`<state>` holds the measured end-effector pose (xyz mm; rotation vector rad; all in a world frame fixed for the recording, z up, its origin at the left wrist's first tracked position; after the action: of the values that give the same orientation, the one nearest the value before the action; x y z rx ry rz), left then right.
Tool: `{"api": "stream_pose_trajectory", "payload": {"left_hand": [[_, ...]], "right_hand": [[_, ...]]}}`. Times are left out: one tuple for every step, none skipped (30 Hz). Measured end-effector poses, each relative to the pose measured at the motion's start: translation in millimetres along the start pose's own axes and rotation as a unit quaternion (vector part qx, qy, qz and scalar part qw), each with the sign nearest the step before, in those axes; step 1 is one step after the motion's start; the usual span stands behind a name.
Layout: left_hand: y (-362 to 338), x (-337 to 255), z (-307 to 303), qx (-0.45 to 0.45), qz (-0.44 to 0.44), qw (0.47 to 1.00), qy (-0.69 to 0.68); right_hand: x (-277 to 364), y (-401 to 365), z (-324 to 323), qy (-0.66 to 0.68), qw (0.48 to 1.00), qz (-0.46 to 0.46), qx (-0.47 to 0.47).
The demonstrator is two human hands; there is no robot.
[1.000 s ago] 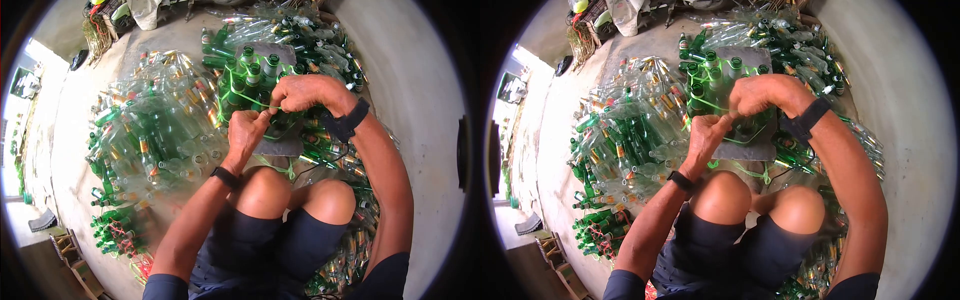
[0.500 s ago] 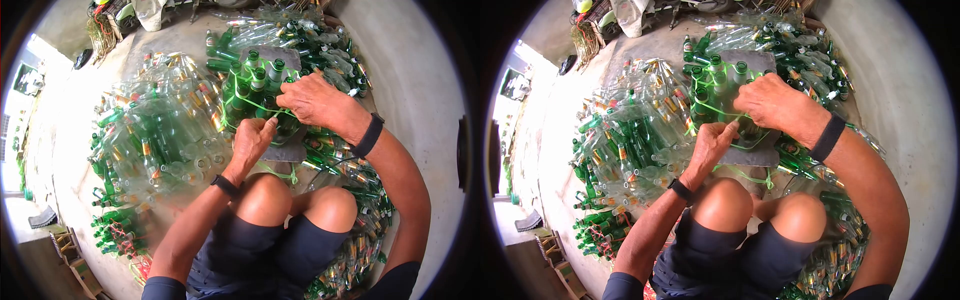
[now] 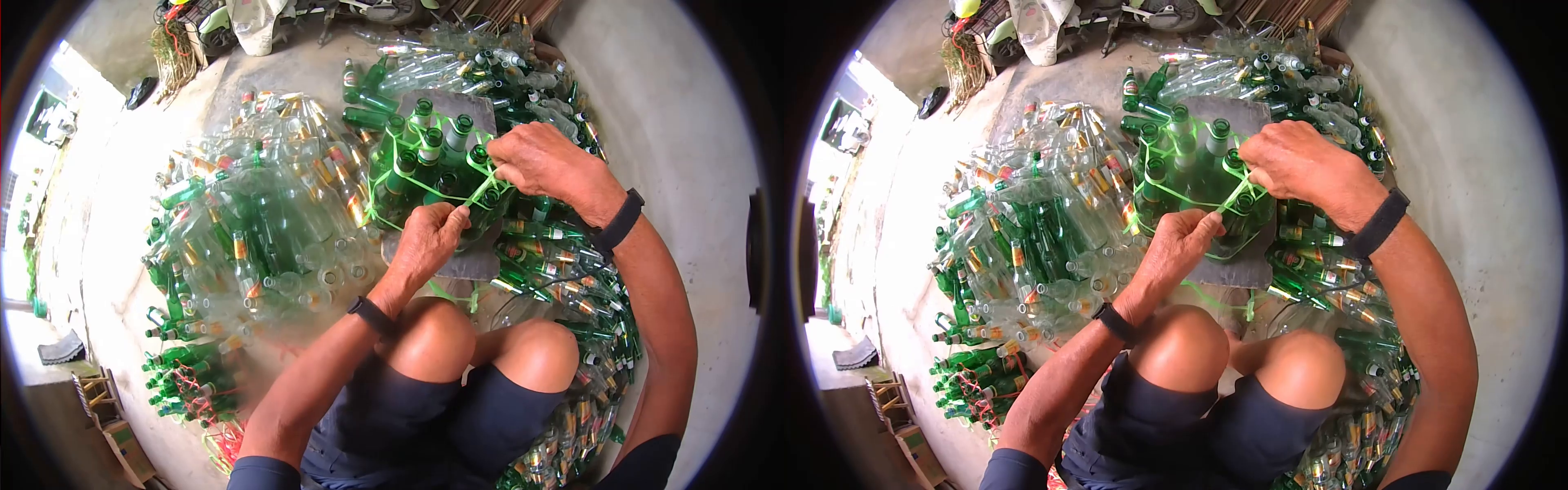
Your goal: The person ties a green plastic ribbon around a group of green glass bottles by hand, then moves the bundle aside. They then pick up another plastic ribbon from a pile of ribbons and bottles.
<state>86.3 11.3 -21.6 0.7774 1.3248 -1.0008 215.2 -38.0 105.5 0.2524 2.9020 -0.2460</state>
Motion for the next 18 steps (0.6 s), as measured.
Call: {"api": "stream_pose_trajectory", "payload": {"left_hand": [[0,-1,0,0.002,0.004,1.0,0.002],[-1,-2,0,0.002,0.005,1.0,0.001],[-1,-5,0,0.002,0.005,1.0,-0.004],[-2,-8,0,0.002,0.004,1.0,-0.01],[-3,-9,0,0.003,0.005,1.0,-0.01],[-3,-10,1,0.003,0.0,1.0,-0.013],[-3,-10,1,0.004,-0.006,1.0,-0.015],[-3,-12,1,0.005,-0.005,1.0,-0.015],[-4,-13,2,0.007,-0.009,1.0,-0.015],[-4,-14,2,0.008,-0.012,1.0,-0.015],[-3,-15,2,0.008,-0.012,1.0,-0.015],[-3,-16,2,0.007,-0.011,1.0,-0.015],[-3,-16,2,0.007,-0.011,1.0,-0.015],[-3,-15,2,0.007,-0.011,1.0,-0.015],[-2,-15,2,0.009,-0.011,1.0,-0.016],[-2,-15,3,0.01,-0.011,1.0,-0.016],[-1,-15,3,0.01,-0.009,1.0,-0.016],[-3,-18,5,0.014,-0.012,1.0,-0.019]], "right_hand": [[-3,0,0,-0.002,1.0,-0.001,-0.001],[-8,0,2,0.012,1.0,0.014,0.006],[-13,1,4,0.026,0.999,0.03,0.012],[-15,1,5,0.024,0.999,0.031,0.011],[-18,2,7,0.044,0.998,0.043,0.019],[-22,3,10,0.063,0.996,0.055,0.026],[-23,6,14,0.062,0.996,0.055,0.025],[-24,8,18,0.085,0.995,0.055,0.009],[-25,10,18,0.108,0.993,0.054,-0.006],[-27,11,19,0.107,0.993,0.054,-0.006],[-28,13,19,0.113,0.992,0.055,-0.009],[-28,15,19,0.12,0.991,0.056,-0.011],[-28,15,21,0.12,0.991,0.056,-0.011],[-27,16,19,0.112,0.992,0.051,-0.022],[-27,16,19,0.105,0.993,0.046,-0.033],[-27,17,21,0.104,0.993,0.046,-0.033],[-26,18,19,0.096,0.993,0.038,-0.058],[-25,18,17,0.087,0.992,0.03,-0.081]]}}
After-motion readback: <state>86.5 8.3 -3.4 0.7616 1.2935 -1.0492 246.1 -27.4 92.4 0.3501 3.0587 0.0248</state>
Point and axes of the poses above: each hand's wrist, its own y-axis towards the middle knuckle, its own z-axis out of the palm, x = y × z, the point moved 9 cm from there along y, towards the middle knuckle, and after that the axes turned 11 degrees about -y, right-handed, at the moved point
